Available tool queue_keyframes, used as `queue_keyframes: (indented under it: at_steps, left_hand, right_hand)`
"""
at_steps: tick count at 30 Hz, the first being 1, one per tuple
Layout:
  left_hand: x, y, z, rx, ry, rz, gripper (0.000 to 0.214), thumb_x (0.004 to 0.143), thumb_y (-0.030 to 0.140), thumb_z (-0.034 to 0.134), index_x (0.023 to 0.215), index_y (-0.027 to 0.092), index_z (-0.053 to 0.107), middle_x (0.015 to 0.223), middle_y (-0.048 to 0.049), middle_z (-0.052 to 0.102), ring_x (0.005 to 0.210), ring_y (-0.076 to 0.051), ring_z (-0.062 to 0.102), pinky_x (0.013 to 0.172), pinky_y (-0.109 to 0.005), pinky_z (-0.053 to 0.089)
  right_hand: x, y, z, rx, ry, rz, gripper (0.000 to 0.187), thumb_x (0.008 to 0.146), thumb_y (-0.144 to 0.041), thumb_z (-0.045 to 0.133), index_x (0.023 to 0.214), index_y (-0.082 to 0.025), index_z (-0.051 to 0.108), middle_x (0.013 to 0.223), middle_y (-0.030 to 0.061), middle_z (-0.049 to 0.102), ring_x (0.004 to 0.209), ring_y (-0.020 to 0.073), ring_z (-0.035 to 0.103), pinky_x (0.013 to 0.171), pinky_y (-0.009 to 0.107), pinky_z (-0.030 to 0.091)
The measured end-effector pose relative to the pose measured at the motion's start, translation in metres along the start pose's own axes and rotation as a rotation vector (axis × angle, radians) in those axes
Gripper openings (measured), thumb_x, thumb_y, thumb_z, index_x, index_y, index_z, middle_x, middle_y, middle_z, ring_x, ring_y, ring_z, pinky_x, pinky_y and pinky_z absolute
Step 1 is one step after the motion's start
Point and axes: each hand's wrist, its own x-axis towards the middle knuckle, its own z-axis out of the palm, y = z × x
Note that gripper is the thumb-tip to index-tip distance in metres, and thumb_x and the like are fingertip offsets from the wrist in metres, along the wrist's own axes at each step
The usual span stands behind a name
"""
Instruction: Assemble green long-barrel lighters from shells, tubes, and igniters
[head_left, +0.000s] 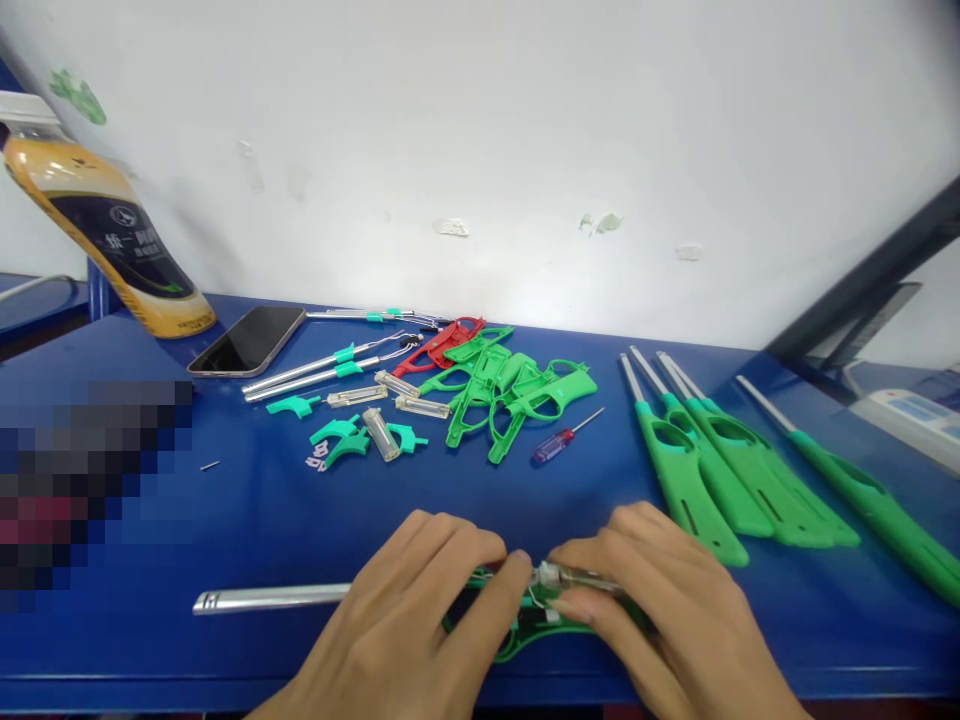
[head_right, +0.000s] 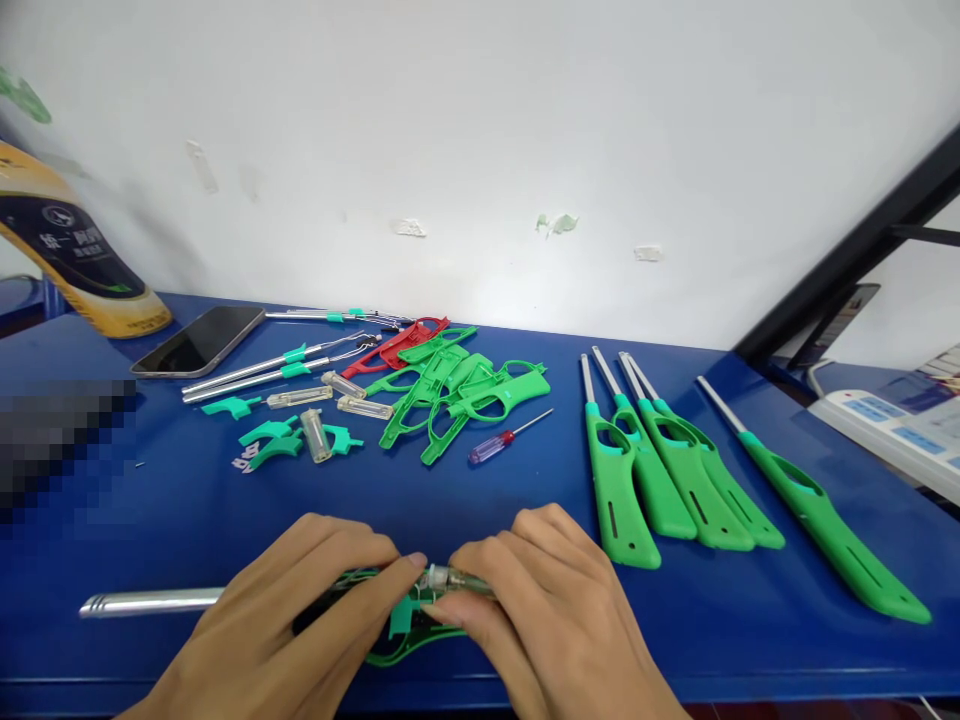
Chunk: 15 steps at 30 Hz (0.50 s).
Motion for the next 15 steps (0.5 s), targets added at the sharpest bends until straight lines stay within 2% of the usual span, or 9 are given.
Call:
queue_keyframes:
  at_steps: [4,11,15]
  left_hand:
    - [0.0020,-0.0014,-0.0005,-0.008,0.017,0.011,0.038,0.118,0.004,0.046,0.132,0.017,0.079,0.114,-0.0059,0.087,0.106,-0.018,0.081,0.091,-0.028,0.064]
    - [0.0045,-0.0006,-0.0015,-0.020,0.063,-0.041,0.038,0.114,-0.001,0.051,0.125,0.020,0.081,0.105,-0.0031,0.083,0.091,-0.017,0.075,0.091,-0.033,0.058]
    - [0.0047,0.0013,-0.0028,-0.042,0.046,-0.090,0.024,0.117,0.013,0.061,0.123,0.023,0.082,0.106,-0.0044,0.082,0.092,-0.019,0.075,0.091,-0.035,0.063]
  right_hand:
    - [0.0021,-0.0006,0.0001,0.012,-0.008,-0.020,0.037,0.131,-0.042,0.052,0.102,-0.025,0.069,0.078,-0.0080,0.076,0.065,0.0103,0.062,0.066,0.026,0.050]
    - [0.0043,-0.0034,-0.0011,0.007,0.035,0.008,0.037,0.132,-0.038,0.051,0.104,-0.026,0.071,0.079,-0.0077,0.077,0.065,0.0099,0.066,0.067,0.026,0.051]
    - [0.0046,-0.0034,-0.0018,-0.014,0.046,0.005,0.039,0.132,-0.037,0.049,0.102,-0.026,0.071,0.077,-0.0082,0.075,0.064,0.0093,0.064,0.067,0.025,0.050]
